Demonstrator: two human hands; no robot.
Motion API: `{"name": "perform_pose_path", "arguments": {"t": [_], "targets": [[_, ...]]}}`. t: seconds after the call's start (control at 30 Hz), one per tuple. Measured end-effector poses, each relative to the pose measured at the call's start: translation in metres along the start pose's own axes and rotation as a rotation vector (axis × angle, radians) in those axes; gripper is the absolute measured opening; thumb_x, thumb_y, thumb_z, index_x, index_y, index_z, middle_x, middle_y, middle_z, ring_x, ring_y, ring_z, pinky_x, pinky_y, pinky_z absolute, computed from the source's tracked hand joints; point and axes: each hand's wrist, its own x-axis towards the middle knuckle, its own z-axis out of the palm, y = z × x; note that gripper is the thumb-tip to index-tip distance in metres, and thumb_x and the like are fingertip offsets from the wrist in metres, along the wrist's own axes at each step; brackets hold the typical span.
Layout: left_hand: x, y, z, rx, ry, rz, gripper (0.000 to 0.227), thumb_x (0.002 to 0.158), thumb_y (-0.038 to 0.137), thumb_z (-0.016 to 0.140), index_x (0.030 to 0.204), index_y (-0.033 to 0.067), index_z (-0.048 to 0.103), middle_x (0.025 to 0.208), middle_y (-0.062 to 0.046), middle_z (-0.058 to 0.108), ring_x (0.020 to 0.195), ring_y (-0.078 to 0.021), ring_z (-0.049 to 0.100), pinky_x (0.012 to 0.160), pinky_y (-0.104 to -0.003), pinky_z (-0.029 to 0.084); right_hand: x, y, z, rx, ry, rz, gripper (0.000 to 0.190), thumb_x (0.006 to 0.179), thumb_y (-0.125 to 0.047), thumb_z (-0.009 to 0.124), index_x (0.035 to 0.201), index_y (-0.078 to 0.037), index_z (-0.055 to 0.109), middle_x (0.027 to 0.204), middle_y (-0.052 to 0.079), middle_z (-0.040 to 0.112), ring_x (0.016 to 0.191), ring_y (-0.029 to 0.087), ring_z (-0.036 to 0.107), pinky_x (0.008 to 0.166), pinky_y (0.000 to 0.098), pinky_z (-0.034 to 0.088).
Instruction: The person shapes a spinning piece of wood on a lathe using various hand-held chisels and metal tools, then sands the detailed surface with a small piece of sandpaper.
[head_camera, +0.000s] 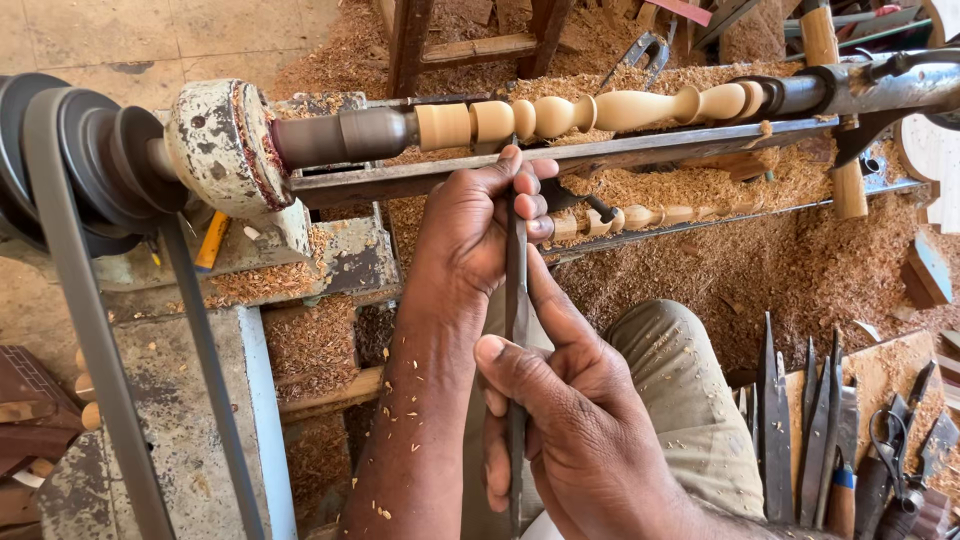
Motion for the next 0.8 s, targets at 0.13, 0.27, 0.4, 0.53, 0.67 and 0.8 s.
{"name": "perform_pose_path", "arguments": {"t": [0.13, 0.27, 0.4, 0.53, 0.67, 0.8], "targets": [[0.003, 0.002, -0.001, 0.018, -0.001, -0.003, 0.029, 0.106, 0.015, 0.048, 0.108, -0.0126, 0.058, 0.065, -0.003, 0.06, 0.052, -0.0103, 0.055, 0.049, -0.029, 0.045, 0.002, 0.0, 0.004, 0.039, -0.008, 0.001, 0.08, 0.101, -0.004, 0.062, 0.169, -0.019, 0.023, 0.073, 0.007, 0.06, 0.045, 0.015, 0.059, 0.038, 0.0282, 0.05], [0.005, 0.005, -0.001, 0.0, -0.014, -0.033, 0.029, 0.106, 0.014, 0.048, 0.108, -0.0125, 0.057, 0.065, -0.003, 0.06, 0.052, -0.0107, 0.055, 0.05, -0.03, 0.046, 0.002, 0.002, 0.005, 0.048, -0.009, -0.009, 0.081, 0.101, -0.005, 0.061, 0.171, -0.019, 0.023, 0.073, 0.006, 0.06, 0.045, 0.014, 0.059, 0.038, 0.0288, 0.052], [0.003, 0.0, 0.001, -0.004, 0.007, -0.009, 0.033, 0.107, 0.019, 0.05, 0.108, -0.0133, 0.059, 0.063, -0.003, 0.059, 0.051, -0.0112, 0.055, 0.049, -0.03, 0.046, 0.001, 0.0, 0.002, 0.022, -0.007, 0.002, 0.079, 0.102, -0.003, 0.061, 0.169, -0.02, 0.023, 0.074, 0.007, 0.06, 0.045, 0.014, 0.059, 0.038, 0.029, 0.052], [0.003, -0.006, 0.002, -0.008, 0.014, 0.027, 0.031, 0.107, 0.019, 0.052, 0.108, -0.0108, 0.058, 0.064, -0.003, 0.059, 0.052, -0.0118, 0.055, 0.05, -0.031, 0.046, 0.0, -0.008, -0.006, -0.008, -0.063, -0.003, 0.08, 0.101, -0.003, 0.062, 0.169, -0.017, 0.023, 0.074, 0.006, 0.06, 0.044, 0.017, 0.061, 0.037, 0.0308, 0.053], [0.007, -0.006, -0.002, -0.049, -0.002, -0.004, 0.034, 0.107, 0.021, 0.052, 0.109, -0.0115, 0.058, 0.064, -0.002, 0.059, 0.054, -0.0121, 0.055, 0.052, -0.031, 0.046, -0.001, -0.01, -0.009, 0.015, -0.041, 0.038, 0.079, 0.1, -0.002, 0.062, 0.168, -0.019, 0.024, 0.074, 0.008, 0.06, 0.045, 0.017, 0.061, 0.038, 0.0308, 0.052], [0.008, -0.007, -0.003, -0.055, 0.0, 0.001, 0.035, 0.107, 0.022, 0.052, 0.109, -0.0118, 0.058, 0.065, -0.002, 0.059, 0.055, -0.0121, 0.056, 0.053, -0.03, 0.046, -0.002, -0.013, -0.01, 0.005, -0.06, 0.027, 0.078, 0.101, -0.003, 0.061, 0.168, -0.019, 0.023, 0.074, 0.008, 0.06, 0.045, 0.017, 0.06, 0.039, 0.0305, 0.052]]}}
